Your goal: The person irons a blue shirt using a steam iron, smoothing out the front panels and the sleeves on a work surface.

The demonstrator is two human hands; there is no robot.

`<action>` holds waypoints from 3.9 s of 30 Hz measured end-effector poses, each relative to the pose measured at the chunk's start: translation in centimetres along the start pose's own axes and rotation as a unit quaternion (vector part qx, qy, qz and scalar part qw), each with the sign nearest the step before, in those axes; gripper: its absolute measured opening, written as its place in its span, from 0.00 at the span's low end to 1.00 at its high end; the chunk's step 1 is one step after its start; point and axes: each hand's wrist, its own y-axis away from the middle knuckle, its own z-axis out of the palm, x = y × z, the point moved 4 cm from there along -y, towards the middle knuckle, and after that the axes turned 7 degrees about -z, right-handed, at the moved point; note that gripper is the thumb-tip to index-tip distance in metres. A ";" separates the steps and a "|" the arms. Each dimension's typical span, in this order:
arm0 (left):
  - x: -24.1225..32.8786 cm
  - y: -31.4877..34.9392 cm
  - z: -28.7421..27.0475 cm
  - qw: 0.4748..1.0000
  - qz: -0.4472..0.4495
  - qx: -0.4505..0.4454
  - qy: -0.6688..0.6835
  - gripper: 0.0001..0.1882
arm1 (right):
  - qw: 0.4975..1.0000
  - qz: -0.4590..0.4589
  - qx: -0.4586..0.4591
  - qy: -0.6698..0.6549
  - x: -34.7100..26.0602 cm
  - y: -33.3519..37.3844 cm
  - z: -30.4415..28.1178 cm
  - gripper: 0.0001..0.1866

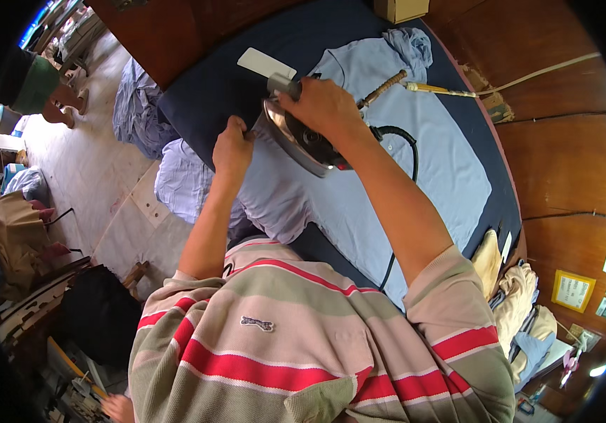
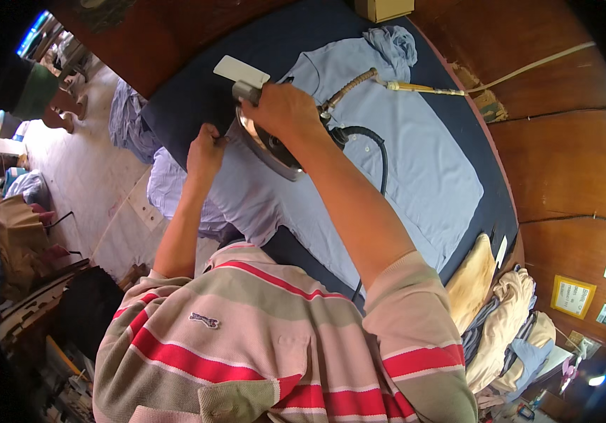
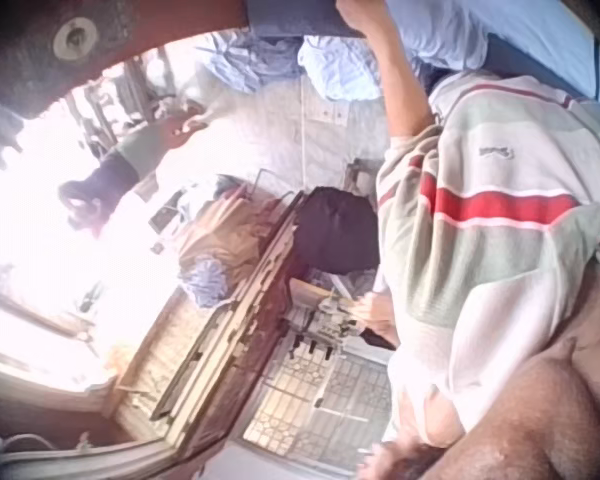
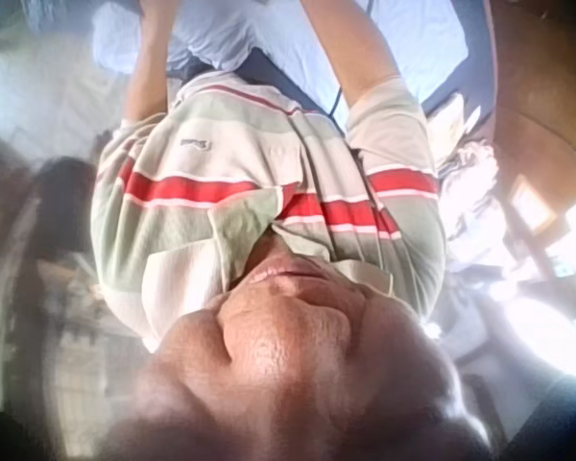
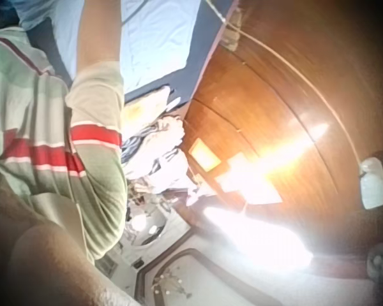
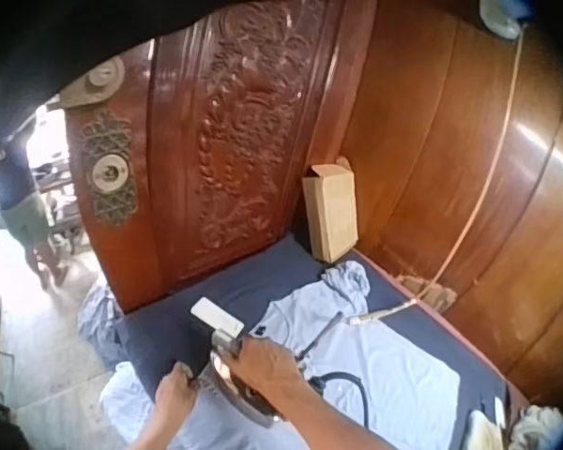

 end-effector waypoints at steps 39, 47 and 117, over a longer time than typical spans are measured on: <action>0.8 16.7 1.6 0.902 0.404 -0.093 -0.116 0.07 | 0.989 0.049 -0.133 -0.039 2.9 22.2 -0.9 0.24; 0.3 16.5 0.4 0.922 0.376 -0.063 -0.069 0.07 | 0.986 0.009 -0.157 -0.061 2.6 24.8 -0.7 0.25; -0.1 16.2 0.9 0.890 0.411 -0.031 -0.197 0.11 | 0.970 0.062 -0.182 -0.149 4.3 30.0 -0.3 0.19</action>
